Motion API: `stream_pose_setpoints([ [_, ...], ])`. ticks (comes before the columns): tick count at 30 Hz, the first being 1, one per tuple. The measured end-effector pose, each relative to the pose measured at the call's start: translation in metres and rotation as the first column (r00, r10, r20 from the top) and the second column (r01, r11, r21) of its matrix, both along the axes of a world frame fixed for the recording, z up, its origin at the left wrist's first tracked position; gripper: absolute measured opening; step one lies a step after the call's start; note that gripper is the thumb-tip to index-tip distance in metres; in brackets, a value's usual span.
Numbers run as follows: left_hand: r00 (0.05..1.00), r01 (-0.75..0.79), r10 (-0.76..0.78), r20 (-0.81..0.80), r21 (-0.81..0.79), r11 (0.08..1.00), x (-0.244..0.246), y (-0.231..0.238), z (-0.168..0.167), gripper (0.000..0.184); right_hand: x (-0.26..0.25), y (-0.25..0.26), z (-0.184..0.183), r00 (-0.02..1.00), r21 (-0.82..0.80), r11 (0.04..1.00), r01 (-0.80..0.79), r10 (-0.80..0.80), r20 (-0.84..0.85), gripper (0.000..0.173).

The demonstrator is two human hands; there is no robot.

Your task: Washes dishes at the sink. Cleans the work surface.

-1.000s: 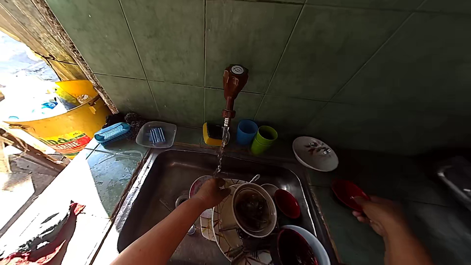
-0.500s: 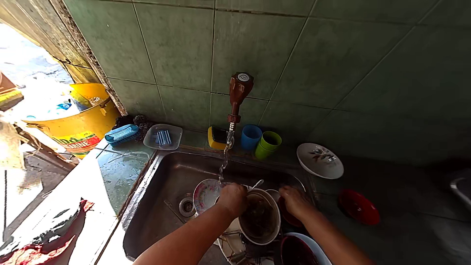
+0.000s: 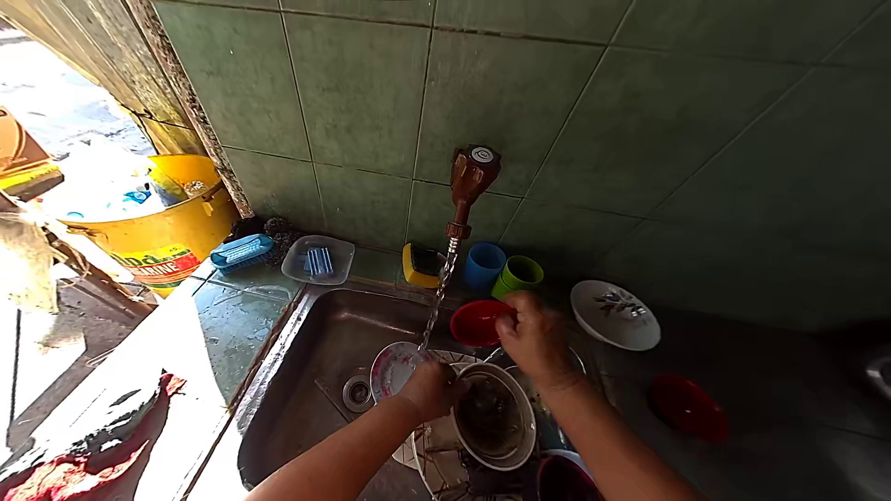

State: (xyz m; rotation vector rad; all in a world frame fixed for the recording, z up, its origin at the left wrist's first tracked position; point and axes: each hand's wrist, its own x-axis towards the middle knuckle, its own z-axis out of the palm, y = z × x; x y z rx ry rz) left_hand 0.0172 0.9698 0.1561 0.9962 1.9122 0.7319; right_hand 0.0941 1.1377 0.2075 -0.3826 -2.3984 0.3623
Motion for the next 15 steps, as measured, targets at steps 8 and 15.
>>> stream_pose_setpoints([
  [8, 0.875, -0.353, 0.349, 0.336, -0.050, 0.934, 0.002, -0.023, -0.005, 0.027, -0.070, -0.063, 0.010, 0.691, -0.746, 0.538, 0.392, 0.364, 0.625, 0.036],
  [15, 0.952, -0.295, 0.301, 0.063, -0.084, 0.952, -0.006, -0.025, 0.007, 0.032, -0.026, -0.058, 0.015, 0.898, -0.387, 0.901, -0.197, 0.324, 0.298, 0.037],
])
